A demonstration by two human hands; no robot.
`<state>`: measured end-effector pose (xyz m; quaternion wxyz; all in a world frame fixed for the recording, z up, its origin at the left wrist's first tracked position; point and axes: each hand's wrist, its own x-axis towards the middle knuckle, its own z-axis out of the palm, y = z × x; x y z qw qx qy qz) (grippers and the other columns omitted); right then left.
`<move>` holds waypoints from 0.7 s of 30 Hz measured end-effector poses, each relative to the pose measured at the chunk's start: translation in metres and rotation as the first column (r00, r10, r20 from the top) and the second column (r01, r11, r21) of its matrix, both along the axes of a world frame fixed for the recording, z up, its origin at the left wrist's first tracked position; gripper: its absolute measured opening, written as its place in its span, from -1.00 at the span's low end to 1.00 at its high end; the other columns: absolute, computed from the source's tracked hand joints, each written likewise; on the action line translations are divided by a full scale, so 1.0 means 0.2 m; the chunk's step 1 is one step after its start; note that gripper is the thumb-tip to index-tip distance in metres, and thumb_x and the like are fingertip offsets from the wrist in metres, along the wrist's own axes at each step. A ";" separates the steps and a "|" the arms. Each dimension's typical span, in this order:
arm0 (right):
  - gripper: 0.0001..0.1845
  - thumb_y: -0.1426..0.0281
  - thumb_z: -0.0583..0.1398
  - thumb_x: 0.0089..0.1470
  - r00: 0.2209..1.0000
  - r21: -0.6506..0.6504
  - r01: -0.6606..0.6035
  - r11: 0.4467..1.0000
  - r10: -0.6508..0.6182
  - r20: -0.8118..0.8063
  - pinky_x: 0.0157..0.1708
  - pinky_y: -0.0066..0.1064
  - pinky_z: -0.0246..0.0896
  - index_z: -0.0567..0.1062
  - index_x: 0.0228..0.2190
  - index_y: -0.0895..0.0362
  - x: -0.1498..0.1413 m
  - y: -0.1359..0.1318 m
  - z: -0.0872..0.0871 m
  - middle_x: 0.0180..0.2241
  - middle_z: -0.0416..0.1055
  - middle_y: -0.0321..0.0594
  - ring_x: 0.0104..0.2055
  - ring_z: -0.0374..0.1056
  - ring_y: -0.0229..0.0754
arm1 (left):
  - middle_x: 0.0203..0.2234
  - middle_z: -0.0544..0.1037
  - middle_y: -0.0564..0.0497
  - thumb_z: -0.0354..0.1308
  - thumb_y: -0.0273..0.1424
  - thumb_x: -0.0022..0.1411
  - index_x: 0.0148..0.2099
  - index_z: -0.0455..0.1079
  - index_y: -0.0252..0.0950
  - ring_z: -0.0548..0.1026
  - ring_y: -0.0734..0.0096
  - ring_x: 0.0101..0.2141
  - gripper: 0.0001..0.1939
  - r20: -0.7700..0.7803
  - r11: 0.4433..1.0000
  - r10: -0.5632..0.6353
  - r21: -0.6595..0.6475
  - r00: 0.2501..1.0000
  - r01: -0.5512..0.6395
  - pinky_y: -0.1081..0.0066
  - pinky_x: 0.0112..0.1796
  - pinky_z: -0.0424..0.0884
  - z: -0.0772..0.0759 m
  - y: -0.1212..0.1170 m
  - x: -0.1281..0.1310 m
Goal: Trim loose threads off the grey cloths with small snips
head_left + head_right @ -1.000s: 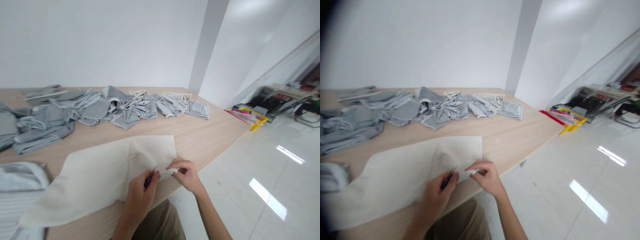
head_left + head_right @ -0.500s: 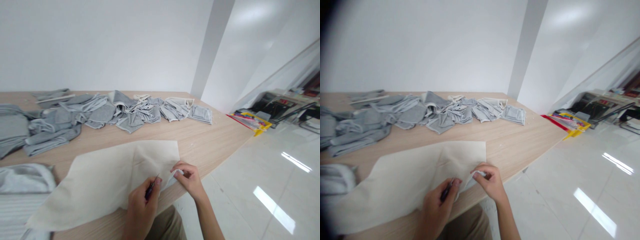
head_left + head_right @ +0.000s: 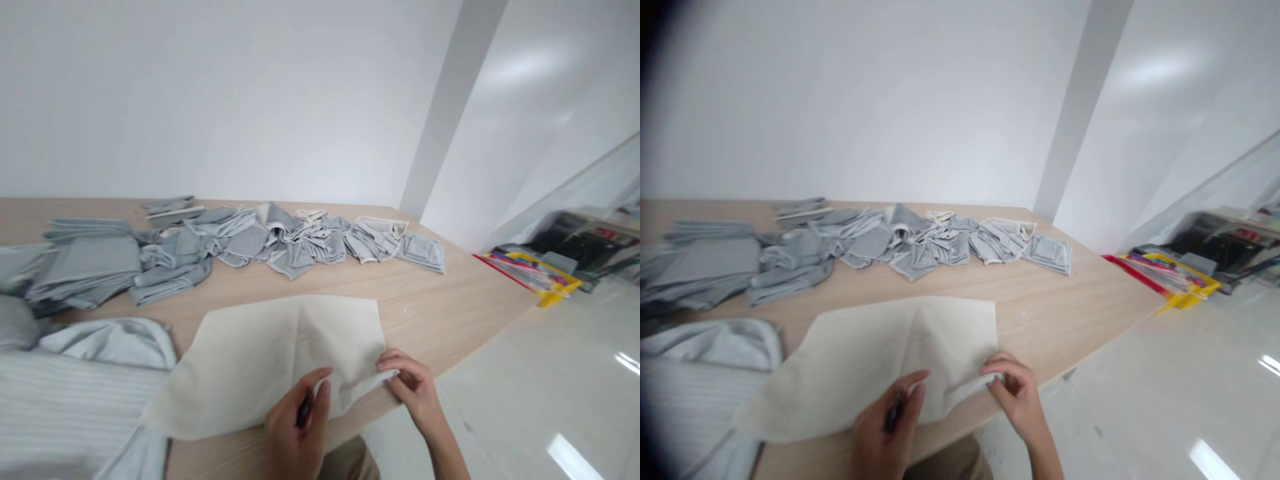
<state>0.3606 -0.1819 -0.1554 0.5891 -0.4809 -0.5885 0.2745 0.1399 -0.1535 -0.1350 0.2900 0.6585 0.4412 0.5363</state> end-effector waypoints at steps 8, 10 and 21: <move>-0.66 0.48 0.19 0.08 0.942 -0.106 0.145 0.984 -0.104 0.320 -0.26 -0.36 0.36 0.57 -0.12 -0.05 0.06 -0.16 -0.07 0.03 0.42 -0.10 0.05 0.37 0.00 | -0.28 0.67 0.02 0.09 -0.20 0.28 -0.04 0.49 -0.18 0.63 0.35 -0.32 -0.70 -0.349 0.988 0.121 0.131 0.929 -0.079 0.47 -0.28 0.54 -0.13 0.02 -0.30; -0.58 0.53 0.18 0.02 0.909 -0.083 0.198 0.977 -0.152 0.388 -0.30 -0.36 0.38 0.57 -0.10 -0.06 0.07 -0.15 -0.08 0.03 0.42 -0.09 0.07 0.36 0.02 | -0.28 0.68 0.00 0.06 -0.20 0.28 0.01 0.47 -0.18 0.64 0.30 -0.30 -0.67 -0.449 0.993 0.118 0.070 0.886 -0.096 0.43 -0.30 0.55 -0.14 0.03 -0.36; -0.74 0.35 0.25 0.11 0.880 0.093 0.114 0.989 -0.144 0.452 -0.08 -0.12 0.34 0.61 -0.14 -0.08 0.08 -0.05 0.08 0.00 0.34 0.00 0.02 0.34 0.09 | -0.36 0.66 0.04 0.42 -0.26 -0.17 0.25 0.28 -0.03 0.60 0.20 -0.35 -0.13 -0.453 0.968 -0.198 -0.231 0.869 0.100 0.34 -0.24 0.49 0.04 -0.04 -0.30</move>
